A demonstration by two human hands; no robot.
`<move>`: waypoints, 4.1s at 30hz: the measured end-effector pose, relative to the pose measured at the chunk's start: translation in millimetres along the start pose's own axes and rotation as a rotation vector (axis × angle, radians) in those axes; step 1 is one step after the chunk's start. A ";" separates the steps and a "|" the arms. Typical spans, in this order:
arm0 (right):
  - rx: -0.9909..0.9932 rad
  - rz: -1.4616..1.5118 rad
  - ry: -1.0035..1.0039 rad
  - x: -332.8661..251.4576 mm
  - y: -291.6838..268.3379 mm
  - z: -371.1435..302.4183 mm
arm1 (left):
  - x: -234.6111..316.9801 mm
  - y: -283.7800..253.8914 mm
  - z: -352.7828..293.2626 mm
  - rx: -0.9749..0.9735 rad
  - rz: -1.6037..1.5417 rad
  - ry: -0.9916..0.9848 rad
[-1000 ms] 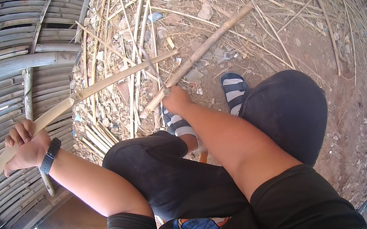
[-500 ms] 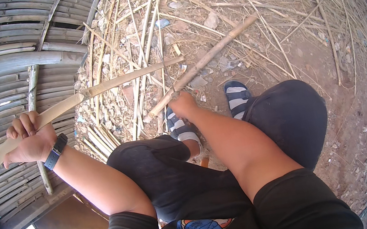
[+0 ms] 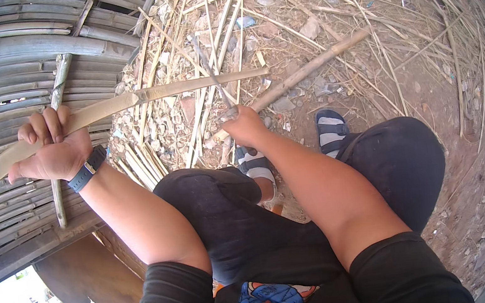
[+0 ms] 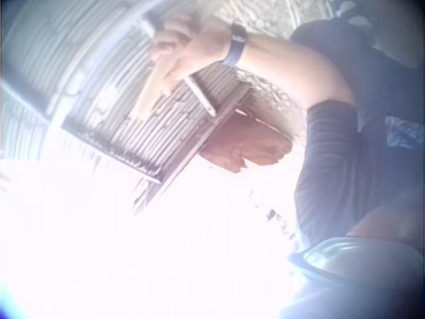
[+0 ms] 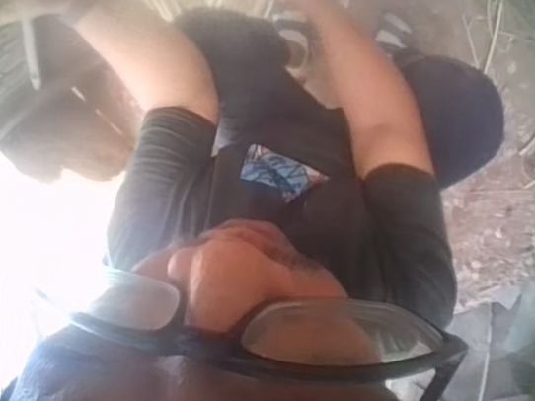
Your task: The person uses a machete to split long bamboo poles into thin strips. They hold the bamboo with one hand and repeatedly strike it with the machete to separate the material, then set the finished strips aside on the ground.
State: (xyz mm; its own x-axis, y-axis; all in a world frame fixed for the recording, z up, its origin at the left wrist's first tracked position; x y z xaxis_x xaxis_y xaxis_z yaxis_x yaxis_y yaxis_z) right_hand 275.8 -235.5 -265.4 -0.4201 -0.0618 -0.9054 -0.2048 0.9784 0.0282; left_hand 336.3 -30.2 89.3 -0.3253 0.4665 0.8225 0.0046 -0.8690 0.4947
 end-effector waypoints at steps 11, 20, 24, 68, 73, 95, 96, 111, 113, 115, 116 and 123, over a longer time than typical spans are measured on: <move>-0.072 -0.135 -0.501 -45.3 27.5 -21.1 | 1.7 13.1 -3.5 -0.048 0.082 0.027; 0.048 -0.179 -0.363 -43.9 14.1 -16.2 | 4.3 -0.7 2.0 0.081 0.101 0.068; 0.048 -0.117 -0.492 -46.5 24.4 -15.8 | 0.0 11.3 -0.5 0.015 0.103 0.038; -0.070 0.018 -0.254 -53.7 7.5 1.5 | 7.1 -20.2 11.4 -0.008 0.041 -0.005; -0.129 0.094 -0.200 -41.1 19.8 -7.2 | 13.4 -25.3 11.8 0.027 0.062 0.024; 0.181 -0.166 -0.240 -7.0 25.0 -36.5 | 21.8 -46.6 33.6 -0.075 0.023 -0.053; 0.212 -0.150 -0.250 -1.1 24.5 -37.0 | 22.6 -49.7 35.1 -0.065 0.024 -0.055; 0.178 -0.088 -0.239 3.0 44.0 -34.7 | 22.2 -46.2 22.7 0.102 0.115 0.017; 0.190 -0.101 -0.254 3.5 46.8 -34.1 | 23.9 -51.0 26.5 0.065 0.124 -0.012; 0.179 -0.116 -0.253 3.1 45.7 -33.9 | 25.8 -57.9 31.0 0.015 0.098 -0.033; 0.162 -0.125 -0.245 2.7 42.0 -34.3 | 23.9 -53.5 28.3 -0.006 0.076 -0.033; 0.102 -0.014 -0.345 -41.4 56.2 -27.5 | 21.8 -72.0 32.1 0.006 0.041 -0.035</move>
State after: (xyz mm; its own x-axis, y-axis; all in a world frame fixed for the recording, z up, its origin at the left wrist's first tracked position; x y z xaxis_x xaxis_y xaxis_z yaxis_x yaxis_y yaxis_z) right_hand 257.4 -183.4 -214.7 -0.0914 -0.0221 -0.9956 -0.1120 0.9936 -0.0118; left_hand 359.2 47.9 80.6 -0.2916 0.4360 0.8514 0.0226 -0.8867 0.4618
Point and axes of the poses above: each hand's wrist, its own z-axis towards the middle knuckle, its own y-axis out of the palm, x = y × z, the point moved 7 cm from there along z, towards the middle knuckle, and after that the axes turned 13 degrees about -y, right-handed, at the moved point
